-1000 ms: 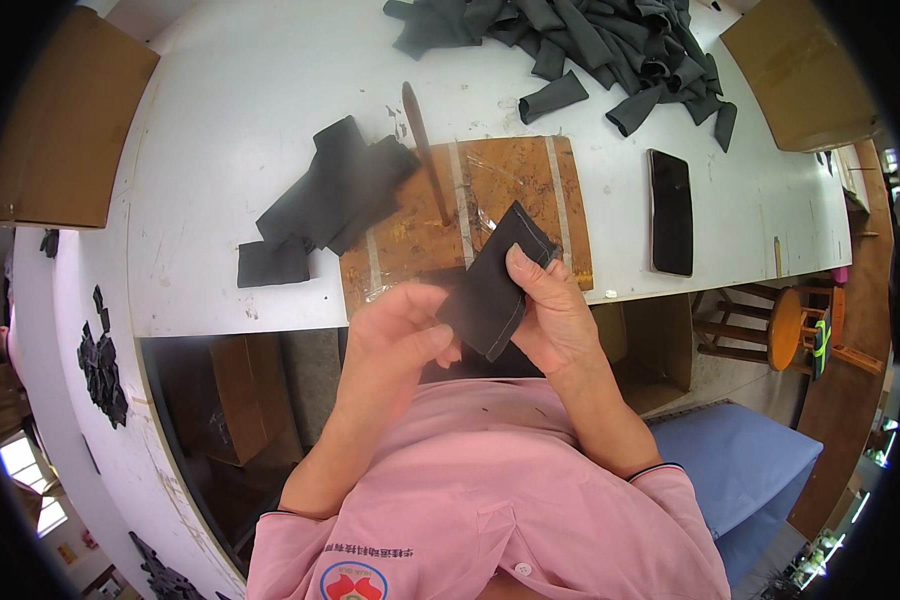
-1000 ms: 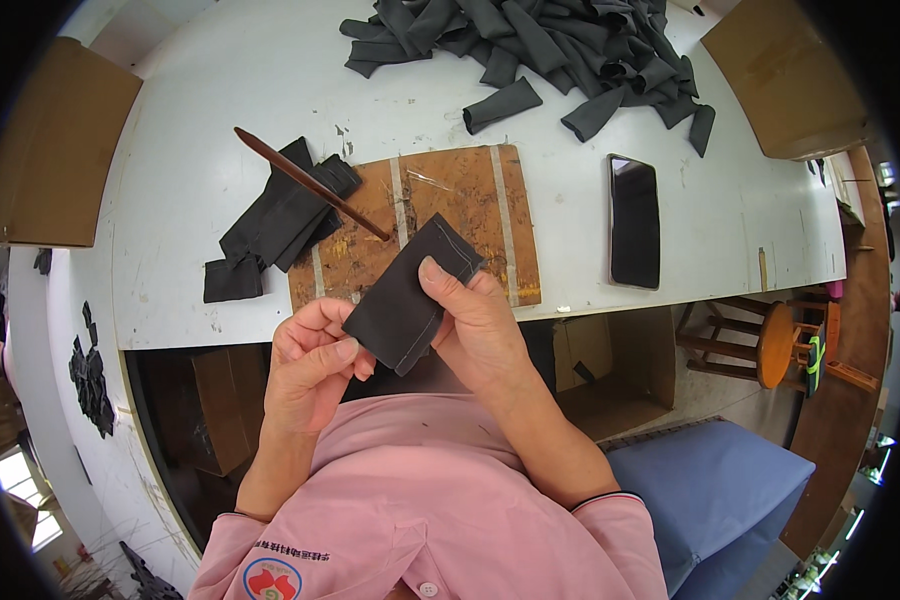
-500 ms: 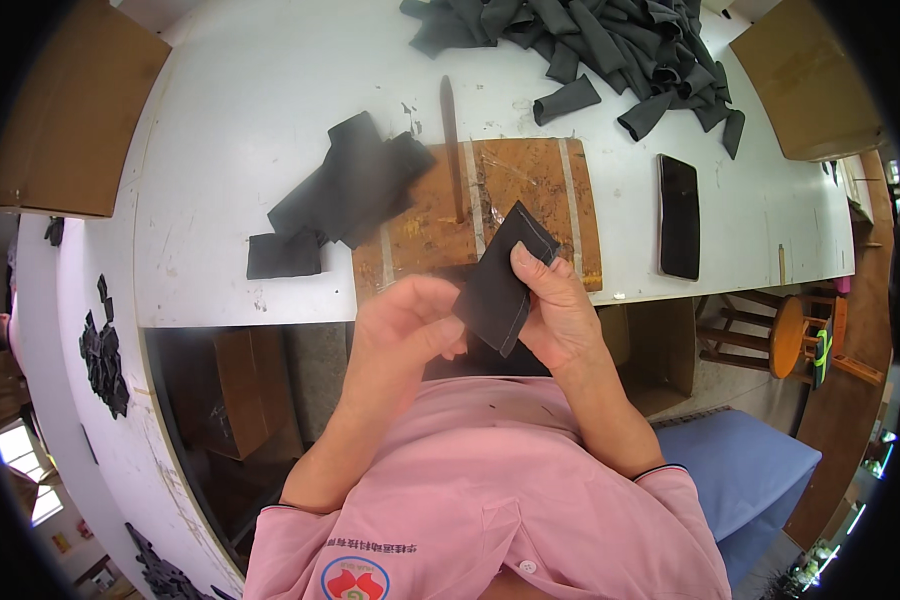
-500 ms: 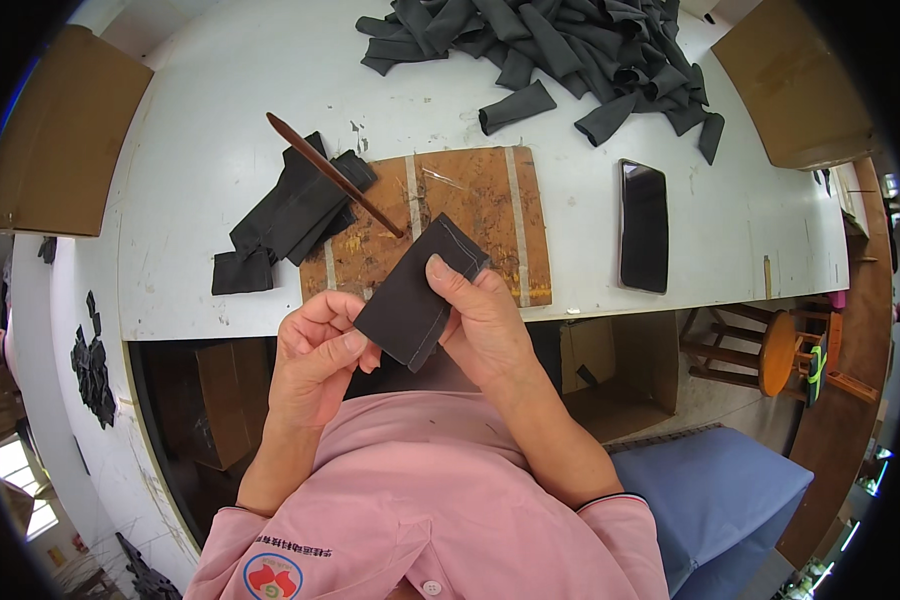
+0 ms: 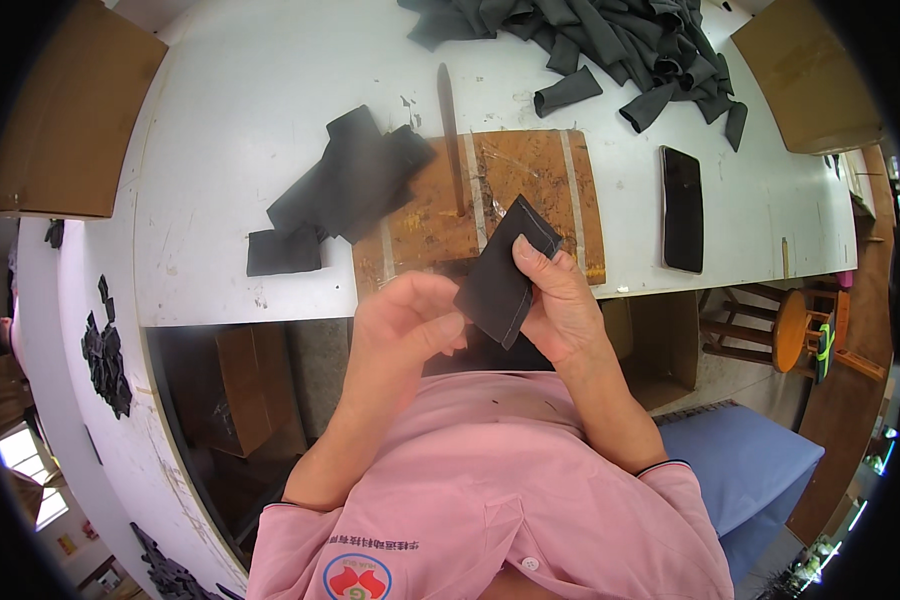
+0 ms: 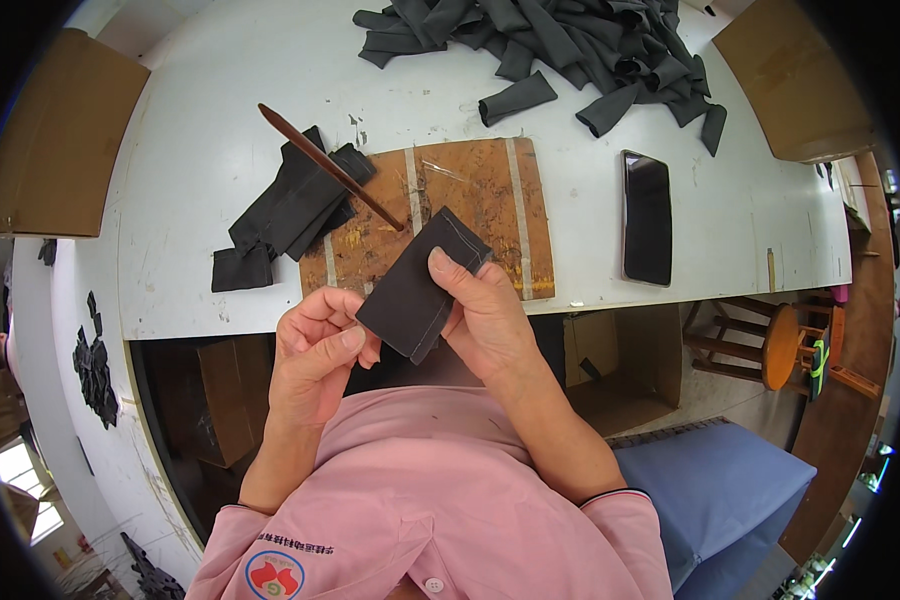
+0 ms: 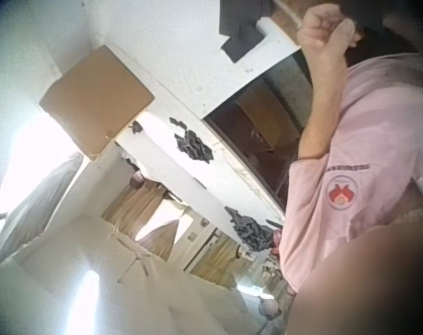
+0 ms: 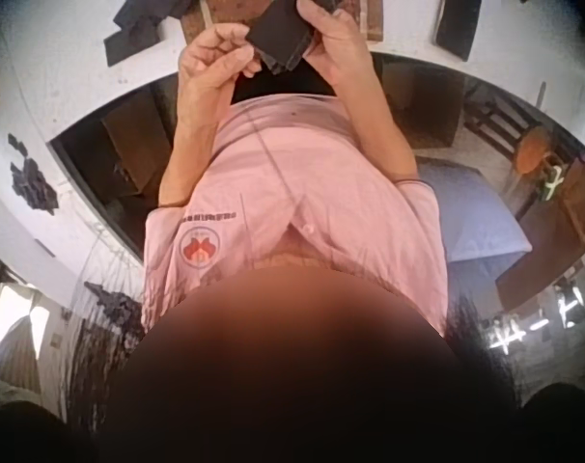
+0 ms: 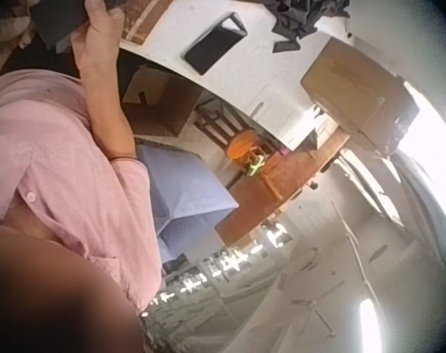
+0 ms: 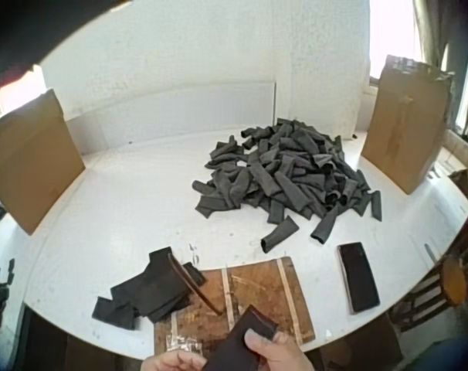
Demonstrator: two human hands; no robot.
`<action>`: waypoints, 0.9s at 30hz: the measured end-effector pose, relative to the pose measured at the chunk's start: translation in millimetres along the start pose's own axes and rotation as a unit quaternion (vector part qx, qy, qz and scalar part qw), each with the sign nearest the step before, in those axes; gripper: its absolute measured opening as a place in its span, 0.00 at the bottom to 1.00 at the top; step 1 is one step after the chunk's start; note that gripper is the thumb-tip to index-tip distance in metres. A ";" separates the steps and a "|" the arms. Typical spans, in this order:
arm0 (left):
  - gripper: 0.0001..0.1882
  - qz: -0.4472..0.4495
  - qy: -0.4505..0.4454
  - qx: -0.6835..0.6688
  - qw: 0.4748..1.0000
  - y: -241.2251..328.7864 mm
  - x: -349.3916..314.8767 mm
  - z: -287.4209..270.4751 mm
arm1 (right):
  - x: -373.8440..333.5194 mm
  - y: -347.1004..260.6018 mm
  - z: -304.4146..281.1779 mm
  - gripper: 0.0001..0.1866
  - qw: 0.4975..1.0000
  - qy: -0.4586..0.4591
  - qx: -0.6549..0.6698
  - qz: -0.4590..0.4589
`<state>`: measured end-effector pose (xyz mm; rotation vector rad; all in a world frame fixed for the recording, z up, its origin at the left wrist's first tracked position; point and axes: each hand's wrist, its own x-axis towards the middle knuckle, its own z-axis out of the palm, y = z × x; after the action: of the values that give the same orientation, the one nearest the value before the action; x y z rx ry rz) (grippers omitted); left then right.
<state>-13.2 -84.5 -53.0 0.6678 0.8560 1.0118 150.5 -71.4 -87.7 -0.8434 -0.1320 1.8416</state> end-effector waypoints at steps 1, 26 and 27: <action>0.09 0.002 0.001 -0.001 1.000 0.1 0.1 0.1 | 0.2 0.1 0.2 0.08 1.000 0.004 0.000 0.000; 0.08 0.003 0.032 0.068 0.997 -2.1 0.1 -4.0 | 3.4 3.4 -1.2 0.07 1.000 0.016 -0.014 -0.020; 0.08 0.003 0.041 0.082 0.996 -1.3 -0.1 -2.6 | 3.1 4.2 -0.6 0.07 1.000 0.016 -0.015 -0.020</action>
<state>-14.8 -84.9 -55.4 0.7719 1.0164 0.9872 147.0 -70.8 -91.5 -0.8847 -0.1540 1.7919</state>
